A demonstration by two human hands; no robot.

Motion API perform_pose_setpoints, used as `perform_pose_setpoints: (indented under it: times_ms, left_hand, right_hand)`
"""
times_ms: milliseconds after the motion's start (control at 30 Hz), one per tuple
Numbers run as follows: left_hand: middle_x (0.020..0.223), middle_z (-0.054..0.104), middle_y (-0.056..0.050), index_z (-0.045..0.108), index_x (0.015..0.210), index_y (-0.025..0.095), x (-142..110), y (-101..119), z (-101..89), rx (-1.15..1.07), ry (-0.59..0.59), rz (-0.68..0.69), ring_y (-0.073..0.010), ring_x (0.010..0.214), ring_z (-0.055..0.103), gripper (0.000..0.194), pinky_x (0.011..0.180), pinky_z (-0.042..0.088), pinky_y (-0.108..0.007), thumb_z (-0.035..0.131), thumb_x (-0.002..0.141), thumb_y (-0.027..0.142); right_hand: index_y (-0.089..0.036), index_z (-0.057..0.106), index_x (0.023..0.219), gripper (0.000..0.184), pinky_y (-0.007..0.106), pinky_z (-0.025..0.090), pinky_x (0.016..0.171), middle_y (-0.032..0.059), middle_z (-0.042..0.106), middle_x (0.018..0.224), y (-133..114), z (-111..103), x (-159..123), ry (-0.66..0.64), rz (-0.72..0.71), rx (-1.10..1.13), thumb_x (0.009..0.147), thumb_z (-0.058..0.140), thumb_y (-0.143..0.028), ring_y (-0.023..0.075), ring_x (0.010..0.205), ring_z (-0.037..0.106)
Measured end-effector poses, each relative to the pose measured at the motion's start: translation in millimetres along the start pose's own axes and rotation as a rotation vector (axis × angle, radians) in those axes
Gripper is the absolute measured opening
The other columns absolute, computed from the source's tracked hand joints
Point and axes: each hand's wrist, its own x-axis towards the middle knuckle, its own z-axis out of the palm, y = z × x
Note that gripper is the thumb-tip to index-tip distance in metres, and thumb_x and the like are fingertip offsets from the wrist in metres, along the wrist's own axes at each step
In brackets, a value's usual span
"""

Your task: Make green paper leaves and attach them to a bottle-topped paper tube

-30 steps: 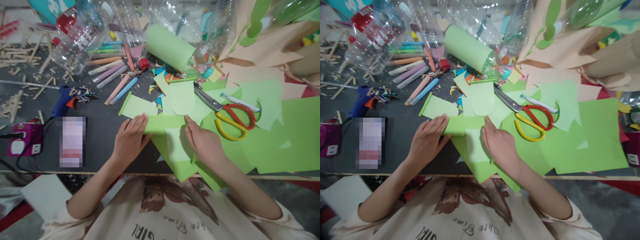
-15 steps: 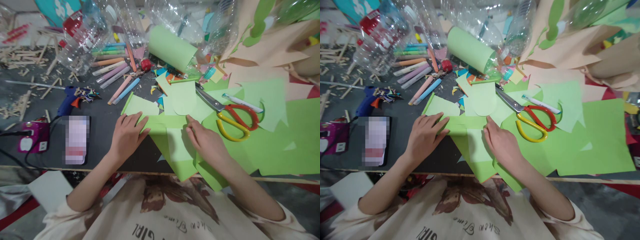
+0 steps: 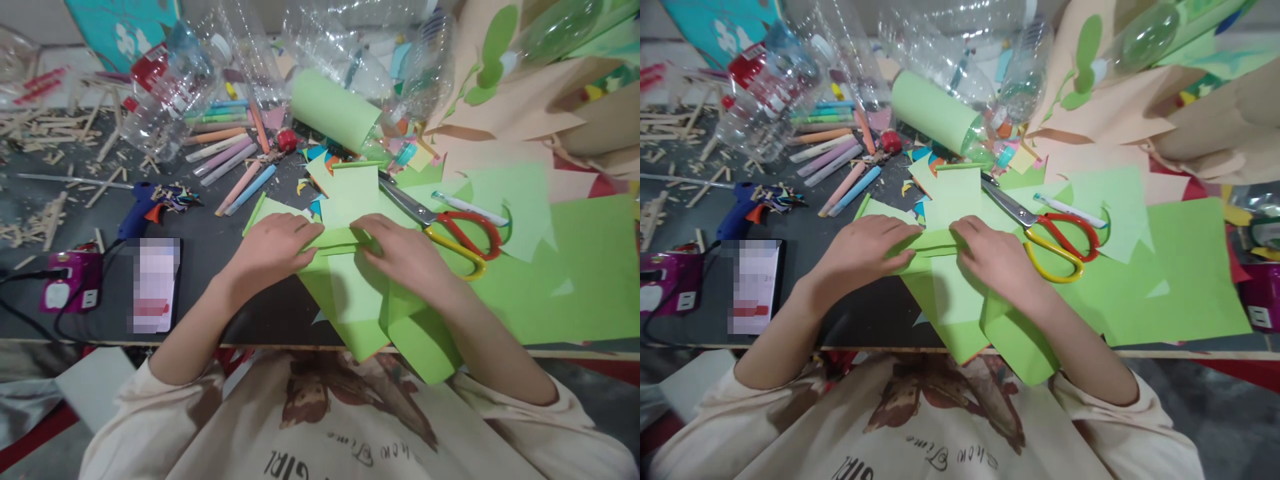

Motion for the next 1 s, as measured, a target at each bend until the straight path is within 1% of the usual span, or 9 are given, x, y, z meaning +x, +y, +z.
perform_pose_setpoints:
  times_ms: [67,167,233,333,467,633,733,900,1000]
  left_hand:
    - [0.105,0.072,-0.009,0.066,0.114,0.020,2,-5,-5.9,-0.147,0.007,-0.082,-0.0262,0.099,0.067,0.031,0.085,0.051,-0.036,0.050,0.090,0.029]
    - [0.106,0.072,-0.008,0.065,0.110,0.018,6,-19,-4.8,-0.463,0.101,-0.206,-0.0220,0.093,0.066,0.030,0.085,0.051,-0.033,0.052,0.087,0.033]
    - [0.098,0.071,-0.006,0.062,0.105,0.017,8,-30,3.4,-0.685,0.189,-0.274,-0.0185,0.087,0.065,0.028,0.082,0.051,-0.030,0.055,0.083,0.034]
    - [0.087,0.064,-0.002,0.054,0.094,0.019,13,-37,21.3,-0.919,0.324,-0.355,-0.0148,0.081,0.062,0.019,0.073,0.050,-0.026,0.057,0.080,0.032]
    - [0.078,0.054,0.002,0.042,0.082,0.023,18,-24,41.0,-1.107,0.473,-0.455,-0.0114,0.069,0.056,0.017,0.065,0.048,-0.024,0.055,0.082,0.034]
    - [0.083,0.055,0.001,0.036,0.081,0.023,22,-3,51.5,-1.262,0.456,-0.395,-0.0114,0.074,0.057,0.041,0.067,0.049,-0.024,0.065,0.077,0.052]
    - [0.083,0.054,0.001,0.037,0.082,0.024,20,1,53.3,-1.277,0.437,-0.382,-0.0114,0.074,0.057,0.041,0.064,0.049,-0.023,0.064,0.077,0.054]
    - [0.092,0.062,-0.001,0.037,0.104,0.026,17,5,53.0,-1.302,0.437,-0.490,-0.0113,0.065,0.060,0.031,0.054,0.046,-0.023,0.055,0.083,0.040]
    - [0.098,0.066,-0.002,0.031,0.124,0.029,17,5,53.1,-1.372,0.454,-0.512,-0.0128,0.066,0.064,0.048,0.052,0.044,-0.022,0.055,0.083,0.035]
  right_hand:
    - [-0.022,0.052,0.134,0.043,0.036,0.053,0.067,0.0140,0.053,0.141,5,0,7,0.170,0.024,0.136,0.092,0.048,-0.026,0.0203,0.079,0.066]
    - [-0.028,0.030,0.151,0.053,0.038,0.055,0.072,0.0165,0.036,0.153,9,8,16,0.439,0.137,0.268,0.099,0.037,-0.035,0.0196,0.086,0.066]
    - [-0.029,0.020,0.154,0.055,0.036,0.056,0.074,0.0169,0.030,0.156,9,17,20,0.505,0.161,0.317,0.101,0.029,-0.039,0.0200,0.095,0.066]
    - [-0.029,0.016,0.154,0.055,0.033,0.057,0.075,0.0172,0.032,0.154,4,31,20,0.420,0.114,0.487,0.102,0.024,-0.046,0.0202,0.107,0.064]
    - [-0.026,0.026,0.145,0.054,0.032,0.058,0.075,0.0167,0.048,0.142,-6,46,18,0.211,0.010,0.866,0.100,0.026,-0.056,0.0187,0.103,0.067]
    - [-0.020,0.042,0.132,0.071,0.040,0.056,0.087,0.0167,0.060,0.131,-15,56,18,0.116,-0.009,1.051,0.084,0.049,-0.072,0.0242,0.110,0.064]
    - [-0.017,0.053,0.123,0.070,0.045,0.055,0.092,0.0169,0.066,0.123,-17,55,18,0.093,0.032,1.088,0.079,0.058,-0.070,0.0278,0.112,0.064]
    - [-0.015,0.063,0.105,0.052,0.046,0.057,0.088,0.0138,0.074,0.104,-15,52,18,0.113,0.076,1.146,0.082,0.058,-0.061,0.0266,0.101,0.070]
    - [-0.015,0.064,0.094,0.044,0.040,0.061,0.069,0.0088,0.074,0.084,-11,53,19,0.096,0.118,1.196,0.081,0.061,-0.058,0.0229,0.075,0.072]
